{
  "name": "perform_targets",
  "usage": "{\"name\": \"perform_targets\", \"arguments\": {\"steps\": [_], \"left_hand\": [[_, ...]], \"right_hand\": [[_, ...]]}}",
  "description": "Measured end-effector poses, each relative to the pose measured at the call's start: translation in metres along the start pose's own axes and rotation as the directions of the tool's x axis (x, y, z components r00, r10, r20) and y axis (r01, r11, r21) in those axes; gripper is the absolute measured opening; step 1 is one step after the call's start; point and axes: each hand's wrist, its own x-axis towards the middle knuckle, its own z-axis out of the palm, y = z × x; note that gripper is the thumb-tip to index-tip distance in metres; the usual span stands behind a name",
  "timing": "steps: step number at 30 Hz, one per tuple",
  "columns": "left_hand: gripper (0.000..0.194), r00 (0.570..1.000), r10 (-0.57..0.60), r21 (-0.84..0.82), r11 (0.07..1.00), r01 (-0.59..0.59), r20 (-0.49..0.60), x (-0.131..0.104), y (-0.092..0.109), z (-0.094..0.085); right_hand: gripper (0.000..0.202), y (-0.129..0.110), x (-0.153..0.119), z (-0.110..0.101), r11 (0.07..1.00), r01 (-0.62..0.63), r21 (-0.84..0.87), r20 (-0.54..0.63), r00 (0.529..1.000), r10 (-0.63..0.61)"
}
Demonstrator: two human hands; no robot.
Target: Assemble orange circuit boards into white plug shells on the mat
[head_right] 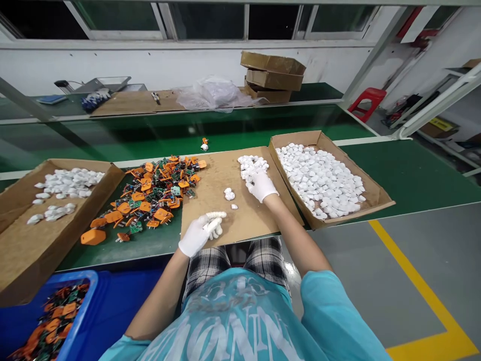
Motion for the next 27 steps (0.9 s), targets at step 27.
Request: {"name": "perform_targets", "arguments": {"steps": [27], "left_hand": [[0.035, 0.969, 0.242, 0.630, 0.746, -0.216, 0.046, 0.124, 0.050, 0.037]], "right_hand": [[0.016, 0.007, -0.021, 0.004, 0.998, 0.049, 0.041, -0.039, 0.998, -0.047]]}}
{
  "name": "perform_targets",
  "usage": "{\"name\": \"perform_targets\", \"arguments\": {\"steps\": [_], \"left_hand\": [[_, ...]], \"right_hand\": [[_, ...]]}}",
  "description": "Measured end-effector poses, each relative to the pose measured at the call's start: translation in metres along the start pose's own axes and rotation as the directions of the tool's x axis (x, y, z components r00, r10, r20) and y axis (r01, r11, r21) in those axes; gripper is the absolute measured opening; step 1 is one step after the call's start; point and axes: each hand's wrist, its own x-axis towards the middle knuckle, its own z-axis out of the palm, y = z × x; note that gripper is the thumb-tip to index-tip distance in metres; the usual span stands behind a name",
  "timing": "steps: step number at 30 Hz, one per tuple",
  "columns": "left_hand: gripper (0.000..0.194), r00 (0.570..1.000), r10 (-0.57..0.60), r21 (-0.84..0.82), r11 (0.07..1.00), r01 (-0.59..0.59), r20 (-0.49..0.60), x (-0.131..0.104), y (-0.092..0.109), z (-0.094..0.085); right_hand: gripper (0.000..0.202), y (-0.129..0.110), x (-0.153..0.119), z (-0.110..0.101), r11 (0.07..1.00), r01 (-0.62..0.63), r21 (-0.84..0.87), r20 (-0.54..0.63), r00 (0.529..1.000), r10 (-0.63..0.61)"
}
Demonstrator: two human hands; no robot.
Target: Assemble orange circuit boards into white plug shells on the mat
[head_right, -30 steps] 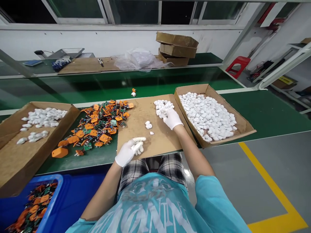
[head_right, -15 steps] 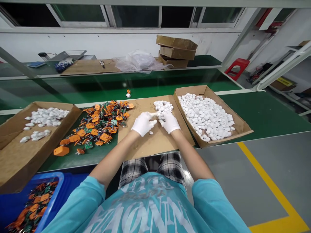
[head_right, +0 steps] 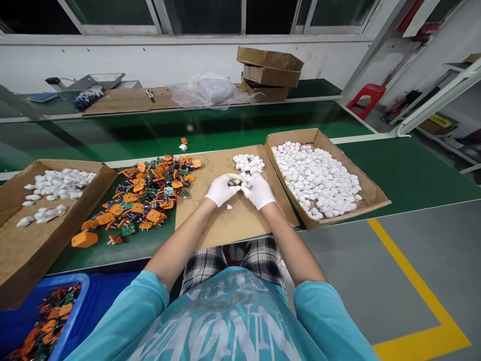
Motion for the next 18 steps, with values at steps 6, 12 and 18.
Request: {"name": "perform_targets", "arguments": {"steps": [6, 12, 18], "left_hand": [[0.043, 1.000, 0.018, 0.308, 0.951, -0.023, 0.020, -0.005, 0.017, -0.002], [0.037, 0.999, 0.013, 0.287, 0.958, -0.022, 0.036, -0.003, 0.010, -0.004], [0.054, 0.999, 0.025, 0.312, 0.949, -0.033, 0.031, -0.008, 0.011, -0.005]], "right_hand": [[0.026, 0.009, -0.003, -0.004, 0.897, -0.101, 0.429, 0.037, 0.995, 0.094], [0.039, 0.015, -0.002, -0.012, 0.683, -0.160, 0.712, 0.022, 0.978, 0.207], [0.052, 0.019, 0.000, -0.022, 0.538, -0.149, 0.829, -0.020, 0.955, 0.295]]}}
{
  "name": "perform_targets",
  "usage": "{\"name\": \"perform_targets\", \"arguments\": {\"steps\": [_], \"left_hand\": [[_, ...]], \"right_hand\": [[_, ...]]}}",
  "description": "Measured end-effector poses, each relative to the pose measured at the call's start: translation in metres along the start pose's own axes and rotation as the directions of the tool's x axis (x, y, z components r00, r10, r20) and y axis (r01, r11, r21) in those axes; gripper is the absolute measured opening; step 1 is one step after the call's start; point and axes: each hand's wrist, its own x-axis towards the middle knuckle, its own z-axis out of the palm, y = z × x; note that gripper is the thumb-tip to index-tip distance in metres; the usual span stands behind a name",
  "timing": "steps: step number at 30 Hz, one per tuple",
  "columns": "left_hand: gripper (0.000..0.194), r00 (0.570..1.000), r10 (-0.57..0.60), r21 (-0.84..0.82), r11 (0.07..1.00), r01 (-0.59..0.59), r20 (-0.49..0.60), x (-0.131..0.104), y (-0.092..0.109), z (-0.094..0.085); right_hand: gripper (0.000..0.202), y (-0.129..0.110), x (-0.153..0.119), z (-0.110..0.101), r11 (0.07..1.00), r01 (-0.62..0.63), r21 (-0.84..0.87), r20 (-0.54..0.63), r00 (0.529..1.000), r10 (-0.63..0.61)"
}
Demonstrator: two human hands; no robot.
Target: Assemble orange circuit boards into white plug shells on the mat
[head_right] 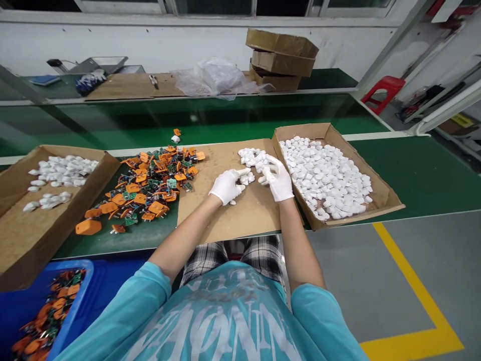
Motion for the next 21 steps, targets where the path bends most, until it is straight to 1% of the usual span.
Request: {"name": "perform_targets", "arguments": {"steps": [1, 3, 5, 7, 9, 11, 13, 14, 15, 16, 18, 20, 21], "left_hand": [[0.057, 1.000, 0.010, -0.008, 1.000, -0.010, 0.011, -0.002, 0.000, -0.003], [0.055, 1.000, 0.011, -0.012, 1.000, -0.011, 0.003, -0.010, -0.001, -0.011], [0.048, 0.999, -0.012, 0.011, 1.000, 0.013, -0.052, -0.023, -0.006, -0.021], [0.042, 0.991, -0.053, 0.066, 0.996, 0.061, -0.123, -0.040, -0.015, -0.030], [0.041, 0.980, -0.091, 0.176, 0.977, 0.122, -0.175, -0.057, -0.030, -0.038], [0.045, 0.976, -0.083, 0.292, 0.946, 0.140, -0.200, -0.072, -0.049, -0.045], [0.046, 0.976, -0.080, 0.366, 0.918, 0.152, -0.204, -0.079, -0.069, -0.050], [0.042, 0.974, -0.083, 0.365, 0.918, 0.157, -0.209, -0.079, -0.078, -0.051], [0.038, 0.973, -0.079, 0.335, 0.930, 0.151, -0.219, -0.079, -0.086, -0.052], [0.032, 0.967, -0.070, 0.263, 0.955, 0.136, -0.247, -0.077, -0.093, -0.053], [0.022, 0.946, -0.054, 0.050, 0.996, 0.074, -0.321, -0.074, -0.100, -0.054], [0.015, 0.927, -0.037, -0.109, 0.994, -0.004, -0.372, -0.074, -0.099, -0.053], [0.014, 0.921, -0.042, -0.196, 0.980, -0.038, -0.388, -0.076, -0.095, -0.051]], "right_hand": [[0.051, 0.000, 0.000, 0.000, 1.000, -0.007, 0.022, 0.012, 1.000, 0.006], [0.048, 0.003, 0.000, 0.000, 0.999, -0.010, 0.045, 0.040, 0.999, 0.008], [0.050, 0.006, 0.001, 0.001, 0.999, -0.003, 0.040, 0.063, 0.998, 0.000], [0.054, 0.009, 0.001, 0.003, 1.000, -0.017, 0.022, 0.076, 0.997, 0.015], [0.053, 0.011, 0.001, 0.006, 0.998, -0.064, 0.004, 0.084, 0.994, 0.064], [0.049, 0.009, 0.000, 0.009, 0.993, -0.119, -0.015, 0.112, 0.987, 0.120], [0.043, 0.006, -0.002, 0.010, 0.988, -0.148, -0.047, 0.156, 0.976, 0.154], [0.041, 0.004, -0.003, 0.010, 0.987, -0.147, -0.063, 0.176, 0.972, 0.156], [0.040, 0.003, -0.004, 0.009, 0.988, -0.137, -0.077, 0.188, 0.971, 0.150], [0.040, 0.002, -0.005, 0.009, 0.989, -0.119, -0.087, 0.189, 0.973, 0.134], [0.042, 0.001, -0.005, 0.008, 0.995, -0.058, -0.085, 0.168, 0.983, 0.072], [0.045, 0.001, -0.004, 0.007, 0.997, 0.023, -0.067, 0.151, 0.988, -0.013], [0.046, 0.001, -0.003, 0.008, 0.997, 0.057, -0.044, 0.162, 0.986, -0.049]]}}
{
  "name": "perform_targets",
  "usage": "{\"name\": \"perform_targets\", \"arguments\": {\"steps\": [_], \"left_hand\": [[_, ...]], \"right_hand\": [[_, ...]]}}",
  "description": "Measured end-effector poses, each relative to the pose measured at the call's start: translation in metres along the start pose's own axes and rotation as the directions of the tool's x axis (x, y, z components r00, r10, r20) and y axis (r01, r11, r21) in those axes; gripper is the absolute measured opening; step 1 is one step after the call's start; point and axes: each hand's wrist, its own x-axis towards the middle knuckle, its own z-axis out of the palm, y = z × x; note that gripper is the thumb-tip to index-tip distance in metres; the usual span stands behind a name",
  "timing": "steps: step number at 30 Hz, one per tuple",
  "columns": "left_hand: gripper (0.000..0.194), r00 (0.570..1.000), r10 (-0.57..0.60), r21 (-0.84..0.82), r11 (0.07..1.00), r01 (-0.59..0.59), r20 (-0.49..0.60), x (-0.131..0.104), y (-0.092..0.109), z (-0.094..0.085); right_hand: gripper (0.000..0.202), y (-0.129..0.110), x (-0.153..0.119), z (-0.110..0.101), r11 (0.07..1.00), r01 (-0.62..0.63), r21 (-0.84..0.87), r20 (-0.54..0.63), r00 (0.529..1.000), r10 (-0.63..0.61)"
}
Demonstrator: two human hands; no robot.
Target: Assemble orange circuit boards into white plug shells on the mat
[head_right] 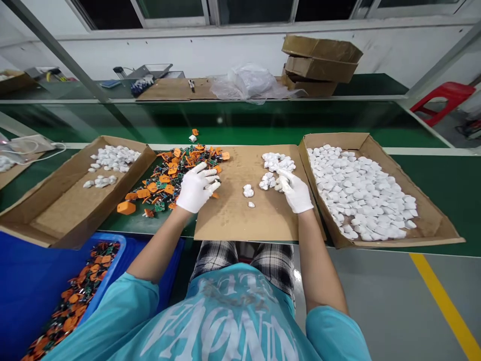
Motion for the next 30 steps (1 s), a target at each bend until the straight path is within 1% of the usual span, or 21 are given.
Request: {"name": "perform_targets", "arguments": {"steps": [1, 2, 3, 4, 5, 6, 7, 8, 9, 10, 12, 14, 16, 18, 20, 22, 24, 26, 28, 29, 30], "left_hand": [[0.017, 1.000, -0.017, -0.100, 0.995, 0.016, -0.008, -0.004, 0.004, 0.002], [0.022, 0.998, -0.059, -0.263, 0.963, 0.052, -0.020, -0.009, 0.009, 0.006], [0.029, 0.990, -0.137, -0.468, 0.876, 0.113, -0.019, -0.015, 0.015, 0.010], [0.036, 0.977, -0.212, -0.635, 0.753, 0.175, 0.018, -0.021, 0.020, 0.015], [0.043, 0.961, -0.271, -0.751, 0.623, 0.221, 0.059, -0.026, 0.025, 0.021], [0.048, 0.942, -0.318, -0.821, 0.507, 0.263, 0.105, -0.031, 0.030, 0.028], [0.051, 0.925, -0.351, -0.858, 0.421, 0.295, 0.146, -0.035, 0.034, 0.034], [0.052, 0.910, -0.374, -0.874, 0.366, 0.320, 0.176, -0.038, 0.038, 0.041], [0.052, 0.898, -0.393, -0.879, 0.335, 0.340, 0.198, -0.041, 0.042, 0.046], [0.051, 0.888, -0.407, -0.880, 0.314, 0.356, 0.213, -0.043, 0.045, 0.051], [0.051, 0.879, -0.411, -0.894, 0.258, 0.366, 0.241, -0.047, 0.052, 0.056], [0.051, 0.879, -0.378, -0.917, 0.152, 0.369, 0.291, -0.051, 0.058, 0.056], [0.048, 0.880, -0.320, -0.922, 0.041, 0.384, 0.352, -0.055, 0.062, 0.052], [0.045, 0.869, -0.293, -0.913, -0.035, 0.407, 0.398, -0.060, 0.063, 0.047], [0.042, 0.858, -0.300, -0.907, -0.083, 0.413, 0.418, -0.064, 0.062, 0.045], [0.042, 0.853, -0.316, -0.909, -0.116, 0.399, 0.415, -0.068, 0.062, 0.046], [0.043, 0.855, -0.334, -0.918, -0.133, 0.373, 0.396, -0.071, 0.063, 0.048], [0.043, 0.860, -0.362, -0.933, -0.132, 0.334, 0.359, -0.072, 0.064, 0.049], [0.042, 0.861, -0.394, -0.947, -0.123, 0.298, 0.322, -0.073, 0.067, 0.049], [0.043, 0.859, -0.406, -0.950, -0.117, 0.288, 0.311, -0.074, 0.068, 0.049], [0.044, 0.857, -0.415, -0.952, -0.114, 0.284, 0.306, -0.075, 0.069, 0.048]], "right_hand": [[0.047, 0.000, 0.000, 0.001, 0.999, 0.029, 0.031, 0.023, 0.999, -0.030], [0.047, -0.001, -0.001, 0.002, 0.996, 0.048, 0.072, 0.052, 0.997, -0.052], [0.046, -0.002, -0.002, 0.005, 0.991, 0.060, 0.116, 0.078, 0.995, -0.069], [0.044, -0.004, -0.006, 0.009, 0.986, 0.068, 0.153, 0.097, 0.992, -0.084], [0.041, -0.006, -0.011, 0.014, 0.982, 0.082, 0.171, 0.108, 0.989, -0.101], [0.036, -0.009, -0.017, 0.020, 0.981, 0.106, 0.161, 0.111, 0.986, -0.125], [0.030, -0.012, -0.025, 0.028, 0.982, 0.146, 0.124, 0.113, 0.981, -0.160], [0.025, -0.016, -0.033, 0.036, 0.975, 0.211, 0.069, 0.115, 0.969, -0.218], [0.020, -0.020, -0.040, 0.044, 0.955, 0.297, -0.003, 0.126, 0.947, -0.294], [0.017, -0.023, -0.047, 0.053, 0.910, 0.409, -0.067, 0.135, 0.908, -0.397], [0.014, -0.030, -0.056, 0.067, 0.765, 0.619, -0.177, 0.157, 0.785, -0.599], [0.015, -0.034, -0.059, 0.076, 0.625, 0.737, -0.256, 0.172, 0.671, -0.721], [0.018, -0.036, -0.058, 0.078, 0.548, 0.784, -0.292, 0.179, 0.608, -0.774], [0.021, -0.036, -0.057, 0.076, 0.522, 0.803, -0.286, 0.191, 0.582, -0.790], [0.024, -0.035, -0.058, 0.073, 0.527, 0.807, -0.266, 0.212, 0.582, -0.785], [0.026, -0.033, -0.062, 0.072, 0.557, 0.801, -0.218, 0.226, 0.597, -0.770], [0.026, -0.033, -0.068, 0.073, 0.625, 0.774, -0.107, 0.219, 0.631, -0.744], [0.025, -0.034, -0.074, 0.076, 0.727, 0.685, 0.031, 0.179, 0.712, -0.679], [0.020, -0.035, -0.080, 0.079, 0.827, 0.543, 0.148, 0.138, 0.816, -0.561], [0.017, -0.036, -0.083, 0.081, 0.863, 0.467, 0.195, 0.128, 0.860, -0.494], [0.014, -0.038, -0.085, 0.082, 0.885, 0.400, 0.239, 0.130, 0.890, -0.437]]}}
